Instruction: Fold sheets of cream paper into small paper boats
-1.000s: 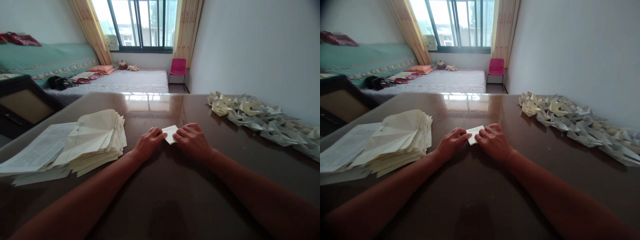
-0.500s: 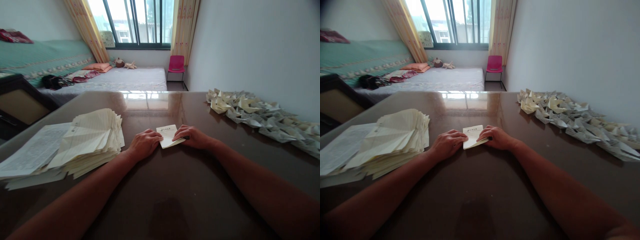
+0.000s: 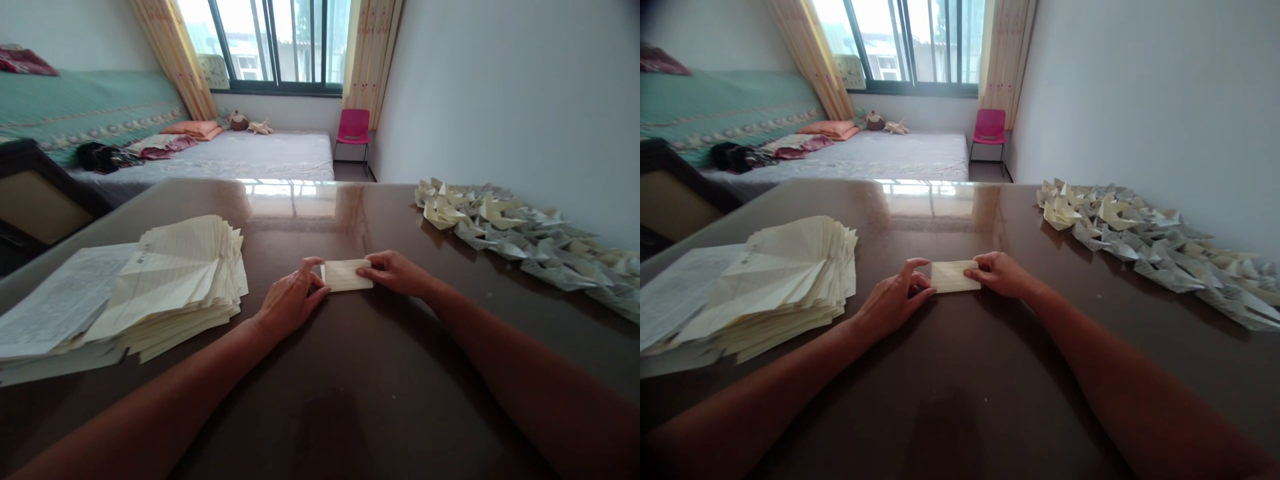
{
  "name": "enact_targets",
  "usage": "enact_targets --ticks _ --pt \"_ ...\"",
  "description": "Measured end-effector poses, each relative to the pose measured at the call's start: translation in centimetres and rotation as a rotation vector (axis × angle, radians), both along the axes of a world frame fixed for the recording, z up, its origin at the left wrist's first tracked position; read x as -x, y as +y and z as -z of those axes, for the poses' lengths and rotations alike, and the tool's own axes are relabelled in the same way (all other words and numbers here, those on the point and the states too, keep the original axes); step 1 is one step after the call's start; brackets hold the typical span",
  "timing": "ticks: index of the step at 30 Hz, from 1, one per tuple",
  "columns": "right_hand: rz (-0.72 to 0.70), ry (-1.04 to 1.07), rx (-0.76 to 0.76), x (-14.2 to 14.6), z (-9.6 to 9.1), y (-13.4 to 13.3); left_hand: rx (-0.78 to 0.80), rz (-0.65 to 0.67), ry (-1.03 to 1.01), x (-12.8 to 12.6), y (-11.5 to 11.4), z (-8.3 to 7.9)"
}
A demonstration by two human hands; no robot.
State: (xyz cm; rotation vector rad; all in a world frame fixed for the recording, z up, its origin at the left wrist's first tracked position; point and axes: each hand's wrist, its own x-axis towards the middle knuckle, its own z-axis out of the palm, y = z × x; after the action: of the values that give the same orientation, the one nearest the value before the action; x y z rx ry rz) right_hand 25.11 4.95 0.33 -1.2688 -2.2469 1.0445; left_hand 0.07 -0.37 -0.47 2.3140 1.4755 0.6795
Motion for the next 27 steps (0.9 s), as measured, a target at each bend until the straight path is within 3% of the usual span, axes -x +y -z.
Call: enact_targets --ticks 5,14,27 --pt "0.150 -0.171 -0.255 1.1 0.5 -0.6 -0.096 0.063 0.160 -0.1 -0.5 -0.2" --pt "0.266 -0.259 -0.434 2.2 1.2 -1.4 -0.220 0.082 0.340 -0.4 -0.9 -0.5" --pt "0.293 -0.344 -0.470 2.5 1.6 -0.8 -0.209 0.075 0.430 -0.7 -0.9 -0.6"
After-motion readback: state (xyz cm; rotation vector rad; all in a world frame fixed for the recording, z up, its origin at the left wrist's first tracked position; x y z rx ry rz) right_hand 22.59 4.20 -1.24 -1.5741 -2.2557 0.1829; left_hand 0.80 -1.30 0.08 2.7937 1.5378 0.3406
